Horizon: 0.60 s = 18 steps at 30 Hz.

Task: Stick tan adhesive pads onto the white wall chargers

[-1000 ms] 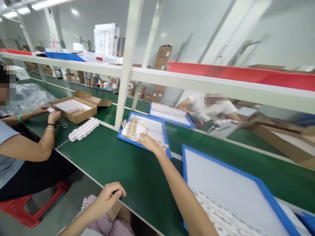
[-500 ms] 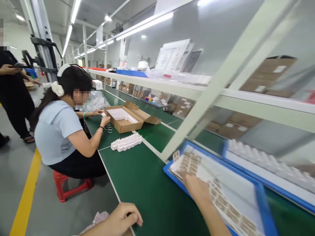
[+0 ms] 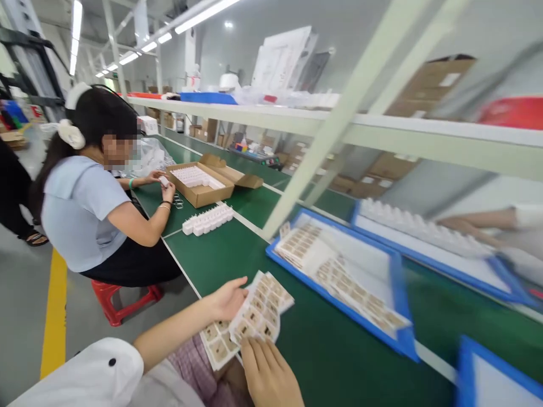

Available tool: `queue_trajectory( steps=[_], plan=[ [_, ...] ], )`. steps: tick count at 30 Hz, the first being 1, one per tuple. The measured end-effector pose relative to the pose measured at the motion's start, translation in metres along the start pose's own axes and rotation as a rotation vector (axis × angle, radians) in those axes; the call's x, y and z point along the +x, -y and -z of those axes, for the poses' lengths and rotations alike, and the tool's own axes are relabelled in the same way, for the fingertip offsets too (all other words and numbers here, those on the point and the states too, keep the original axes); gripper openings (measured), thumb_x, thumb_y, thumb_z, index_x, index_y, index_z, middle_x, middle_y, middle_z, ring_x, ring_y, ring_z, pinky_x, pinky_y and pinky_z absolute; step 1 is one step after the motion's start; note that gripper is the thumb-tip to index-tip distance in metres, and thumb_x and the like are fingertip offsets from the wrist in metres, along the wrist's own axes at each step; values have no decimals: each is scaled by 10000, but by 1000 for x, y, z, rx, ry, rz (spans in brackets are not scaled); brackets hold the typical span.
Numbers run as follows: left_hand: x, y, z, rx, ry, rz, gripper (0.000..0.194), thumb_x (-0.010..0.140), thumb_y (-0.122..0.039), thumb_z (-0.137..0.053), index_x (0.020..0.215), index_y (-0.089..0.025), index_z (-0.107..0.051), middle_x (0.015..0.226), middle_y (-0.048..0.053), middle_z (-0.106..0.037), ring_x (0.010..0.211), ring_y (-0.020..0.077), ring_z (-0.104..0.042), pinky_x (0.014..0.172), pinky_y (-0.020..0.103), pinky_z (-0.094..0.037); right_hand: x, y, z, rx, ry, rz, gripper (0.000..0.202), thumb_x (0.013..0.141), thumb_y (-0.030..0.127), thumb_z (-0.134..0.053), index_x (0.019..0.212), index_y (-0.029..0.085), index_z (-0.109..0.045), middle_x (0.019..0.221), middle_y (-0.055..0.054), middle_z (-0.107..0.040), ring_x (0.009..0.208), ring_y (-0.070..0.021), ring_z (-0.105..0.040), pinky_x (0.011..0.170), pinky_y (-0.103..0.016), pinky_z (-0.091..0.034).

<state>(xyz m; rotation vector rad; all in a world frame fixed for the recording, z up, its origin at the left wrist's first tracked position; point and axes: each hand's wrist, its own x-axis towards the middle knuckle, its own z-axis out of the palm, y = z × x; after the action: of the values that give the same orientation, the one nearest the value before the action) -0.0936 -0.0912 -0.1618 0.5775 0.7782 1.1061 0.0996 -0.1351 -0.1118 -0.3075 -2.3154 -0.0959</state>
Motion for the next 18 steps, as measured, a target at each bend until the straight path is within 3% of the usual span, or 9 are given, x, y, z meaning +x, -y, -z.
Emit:
queue_trajectory(
  steps=[2, 4, 8, 11, 13, 16, 18],
  plan=[
    [7, 1, -11, 47, 18, 36, 595, 797, -687, -578, 994, -127, -599, 1027, 161, -700, 1090, 315, -679, 1083, 534, -449, -13, 11, -1, 192, -87, -355, 315, 985, 331, -520, 780, 223, -733, 671, -43, -752, 583, -175, -702, 599, -262, -541],
    [5, 2, -22, 123, 49, 66, 587, 840, -667, -564, 1040, -117, -609, 1056, 157, -706, 1074, 291, -689, 1057, 506, -485, -20, 2, 7, 223, -191, -648, 357, 949, 461, -575, 747, 207, -722, 579, -29, -698, 463, -157, -620, 469, -251, -470],
    [-9, -1, -39, 376, 84, 58, 684, 941, -704, -384, 1211, -105, -576, 1258, 211, -669, 1084, 282, -707, 977, 492, -554, -22, -40, 37, 116, -482, -993, 514, 927, 622, -517, 784, 156, -678, 594, -32, -656, 471, -147, -559, 453, -250, -452],
    [-17, -2, -48, 666, 19, -35, 629, 977, -579, -446, 1397, -111, -474, 1447, 243, -554, 1160, 300, -684, 1031, 508, -530, -19, -67, 61, 75, -701, -1123, 594, 864, 726, -503, 805, 155, -655, 677, -40, -659, 580, -160, -593, 538, -272, -493],
    [-21, -3, -52, 891, -45, -126, 611, 985, -502, -480, 1474, -139, -421, 1544, 234, -463, 1302, 345, -594, 1132, 569, -440, -18, -76, 78, 38, -808, -1162, 586, 837, 731, -523, 819, 160, -654, 720, -41, -655, 643, -170, -605, 586, -286, -503],
    [-33, -4, -48, 1229, -76, -240, 583, 944, -443, -590, 1461, -190, -497, 1646, 170, -353, 1543, 428, -254, 1257, 671, -158, -19, -75, 107, -61, -926, -1163, 501, 847, 647, -562, 848, 155, -662, 790, -51, -656, 755, -198, -625, 714, -338, -525],
    [-44, -4, -38, 1430, -43, -266, 620, 871, -421, -704, 1435, -213, -555, 1665, 137, -342, 1574, 471, -115, 1246, 724, -30, -18, -69, 124, -147, -968, -1142, 416, 858, 557, -599, 870, 149, -681, 834, -62, -664, 836, -223, -640, 818, -383, -521]
  ],
)
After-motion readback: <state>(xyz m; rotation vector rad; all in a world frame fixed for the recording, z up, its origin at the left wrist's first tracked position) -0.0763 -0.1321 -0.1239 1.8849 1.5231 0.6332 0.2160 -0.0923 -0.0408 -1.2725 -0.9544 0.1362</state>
